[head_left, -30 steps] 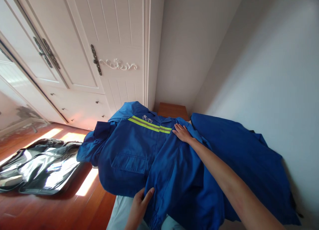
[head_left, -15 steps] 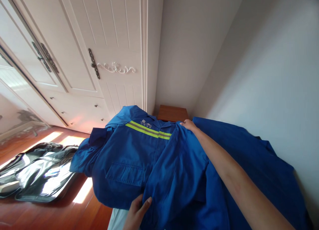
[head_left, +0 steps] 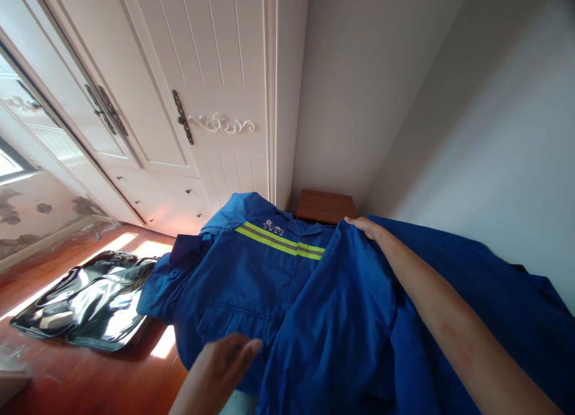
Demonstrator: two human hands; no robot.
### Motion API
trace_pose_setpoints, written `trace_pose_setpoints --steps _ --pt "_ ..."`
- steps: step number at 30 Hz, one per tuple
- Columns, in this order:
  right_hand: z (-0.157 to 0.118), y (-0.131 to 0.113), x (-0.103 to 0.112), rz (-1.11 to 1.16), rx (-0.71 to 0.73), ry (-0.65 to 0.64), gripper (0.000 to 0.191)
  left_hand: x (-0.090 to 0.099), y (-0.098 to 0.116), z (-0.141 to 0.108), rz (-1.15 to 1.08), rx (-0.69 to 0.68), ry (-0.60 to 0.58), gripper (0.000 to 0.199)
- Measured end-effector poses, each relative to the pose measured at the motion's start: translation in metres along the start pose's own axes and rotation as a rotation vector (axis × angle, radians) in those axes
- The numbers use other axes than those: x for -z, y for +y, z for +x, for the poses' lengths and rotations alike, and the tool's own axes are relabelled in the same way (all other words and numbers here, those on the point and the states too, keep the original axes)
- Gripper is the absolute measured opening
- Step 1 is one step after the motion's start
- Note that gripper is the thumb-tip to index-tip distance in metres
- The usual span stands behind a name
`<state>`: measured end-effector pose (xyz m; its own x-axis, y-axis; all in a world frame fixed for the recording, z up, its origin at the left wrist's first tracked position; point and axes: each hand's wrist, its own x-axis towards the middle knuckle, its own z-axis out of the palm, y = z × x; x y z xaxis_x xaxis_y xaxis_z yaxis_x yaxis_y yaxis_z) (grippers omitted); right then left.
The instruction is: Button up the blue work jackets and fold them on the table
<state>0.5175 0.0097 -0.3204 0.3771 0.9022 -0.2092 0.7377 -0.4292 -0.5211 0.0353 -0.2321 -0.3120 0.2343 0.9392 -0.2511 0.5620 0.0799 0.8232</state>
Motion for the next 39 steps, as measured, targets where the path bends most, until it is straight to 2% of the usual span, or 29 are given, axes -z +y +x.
trace_pose_setpoints --steps 3,5,6,8,10,12,13,15,18,21,23,25,27,29,31,33,36,37,39 --pt "0.0 -0.001 -0.007 0.017 0.007 -0.009 0.044 0.044 0.037 0.043 0.06 -0.155 0.256 0.048" --pt "0.001 -0.002 -0.009 0.0 0.021 -0.004 0.038 0.07 0.048 0.078 0.143 -0.174 0.484 0.046" --pt "0.001 -0.003 -0.009 -0.014 0.031 0.001 0.035 0.083 0.048 0.096 0.193 -0.163 0.594 0.046" --pt "0.0 -0.003 -0.006 -0.053 0.054 0.019 0.027 0.107 0.038 0.125 0.28 -0.107 0.73 0.046" --pt "-0.001 -0.003 0.0 -0.102 0.073 0.043 0.022 0.127 0.022 0.143 0.374 -0.025 0.791 0.05" --pt "-0.002 -0.004 0.006 -0.156 0.084 0.068 0.02 0.137 0.009 0.147 0.421 0.045 0.822 0.05" --pt "-0.002 -0.005 0.007 -0.184 0.087 0.077 0.02 0.136 0.005 0.144 0.436 0.043 0.84 0.05" --pt "-0.004 -0.007 0.007 -0.239 0.098 0.084 0.022 0.123 0.005 0.131 0.444 -0.061 0.852 0.049" --pt "-0.011 -0.016 0.003 -0.31 0.116 0.078 0.039 0.084 0.013 0.1 0.366 -0.332 0.742 0.041" --pt "-0.036 -0.032 -0.004 -0.408 0.269 0.126 0.054 0.046 0.015 0.069 0.244 -0.461 0.66 0.032" --pt "-0.07 -0.044 -0.012 -0.446 0.472 0.153 0.055 0.03 0.011 0.054 0.191 -0.479 0.679 0.029" --pt "-0.12 -0.054 -0.028 -0.421 0.663 0.121 0.055 0.021 0.004 0.046 0.166 -0.478 0.703 0.028" --pt "-0.179 -0.058 -0.053 -0.402 0.862 0.031 0.06 0.02 -0.003 0.043 0.163 -0.457 0.722 0.028" --pt "-0.237 -0.054 -0.084 -0.383 1.066 -0.065 0.063 0.026 -0.01 0.045 0.157 -0.404 0.776 0.029" --pt "-0.28 -0.046 -0.115 -0.386 1.242 -0.178 0.066 0.043 -0.016 0.054 0.133 -0.332 0.875 0.031" --pt "-0.304 -0.037 -0.137 -0.417 1.314 -0.211 0.073 0.07 -0.024 0.068 0.097 -0.242 0.986 0.035" --pt "-0.308 -0.028 -0.147 -0.453 1.319 -0.208 0.074 0.124 -0.037 0.092 0.072 -0.021 1.111 0.033" --pt "-0.306 -0.027 -0.146 -0.452 1.317 -0.213 0.073 0.142 -0.041 0.099 0.06 0.061 1.118 0.032" --pt "-0.303 -0.026 -0.141 -0.437 1.319 -0.236 0.071 0.171 -0.049 0.107 0.041 0.129 1.078 0.036"
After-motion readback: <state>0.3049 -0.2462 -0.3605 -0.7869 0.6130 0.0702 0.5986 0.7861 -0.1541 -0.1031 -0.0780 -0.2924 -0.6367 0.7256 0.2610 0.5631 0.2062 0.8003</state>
